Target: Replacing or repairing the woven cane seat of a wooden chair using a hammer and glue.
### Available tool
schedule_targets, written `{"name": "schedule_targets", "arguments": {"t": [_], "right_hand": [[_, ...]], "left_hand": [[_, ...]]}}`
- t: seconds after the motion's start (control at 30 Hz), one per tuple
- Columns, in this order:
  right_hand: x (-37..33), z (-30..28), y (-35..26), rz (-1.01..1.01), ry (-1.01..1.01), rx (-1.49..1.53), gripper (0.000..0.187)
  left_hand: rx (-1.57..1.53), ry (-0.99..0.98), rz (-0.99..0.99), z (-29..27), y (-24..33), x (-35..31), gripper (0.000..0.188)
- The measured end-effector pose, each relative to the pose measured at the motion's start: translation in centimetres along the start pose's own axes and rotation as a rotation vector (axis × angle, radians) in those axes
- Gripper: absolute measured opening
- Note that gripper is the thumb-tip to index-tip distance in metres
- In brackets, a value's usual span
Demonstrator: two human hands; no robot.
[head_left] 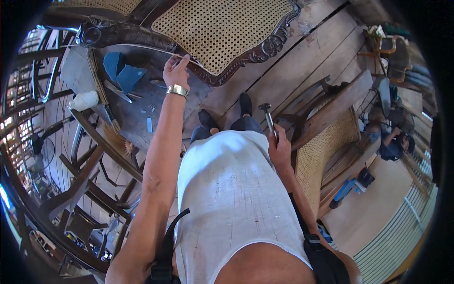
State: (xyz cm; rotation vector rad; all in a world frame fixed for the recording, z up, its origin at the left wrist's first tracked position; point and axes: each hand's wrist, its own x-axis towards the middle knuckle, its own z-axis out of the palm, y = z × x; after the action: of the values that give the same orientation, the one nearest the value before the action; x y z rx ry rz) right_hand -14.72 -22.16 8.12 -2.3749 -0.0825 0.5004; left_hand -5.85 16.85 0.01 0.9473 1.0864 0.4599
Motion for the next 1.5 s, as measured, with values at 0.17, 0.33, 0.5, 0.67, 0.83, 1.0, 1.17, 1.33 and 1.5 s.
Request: {"name": "schedule_targets", "arguments": {"t": [0.17,0.33,0.5,0.67,0.83,1.0,1.17,1.33,1.5], "right_hand": [[-1.6,1.0,1.9,-0.067,0.120,-0.015,0.036],[3.0,1.9,-2.0,-0.115,0.063,0.009,0.038],[10.9,3.1,-4.3,-0.454,0.092,-0.140,0.037],[14.0,2.6,-6.9,-0.546,0.034,-0.153,0.039],[16.5,3.2,-4.7,-0.570,-0.121,-0.299,0.042],[17.7,2.9,-4.9,-0.550,-0.114,-0.198,0.033],[18.6,1.3,-6.4,-0.495,-0.295,0.085,0.025],[19.7,1.9,-4.7,-0.548,-0.267,-0.130,0.027],[19.7,2.5,-4.8,-0.699,-0.195,-0.147,0.031]], "left_hand": [[-0.261,-0.069,-0.222,-1.3,1.7,0.5,0.028],[0.317,-0.039,0.091,-3.0,-1.7,-0.4,0.040],[0.967,0.109,0.396,1.3,-2.5,-7.4,0.073],[1.024,0.237,0.239,3.6,-2.7,-8.0,0.087],[1.027,0.243,0.257,4.7,-2.2,-8.8,0.087],[1.046,0.249,0.277,4.3,-2.7,-9.1,0.087],[1.069,0.296,0.290,4.4,-3.3,-8.6,0.090],[1.142,0.323,0.129,6.1,-2.6,-9.5,0.089],[1.121,0.318,0.114,6.6,-2.3,-9.8,0.087]]}}
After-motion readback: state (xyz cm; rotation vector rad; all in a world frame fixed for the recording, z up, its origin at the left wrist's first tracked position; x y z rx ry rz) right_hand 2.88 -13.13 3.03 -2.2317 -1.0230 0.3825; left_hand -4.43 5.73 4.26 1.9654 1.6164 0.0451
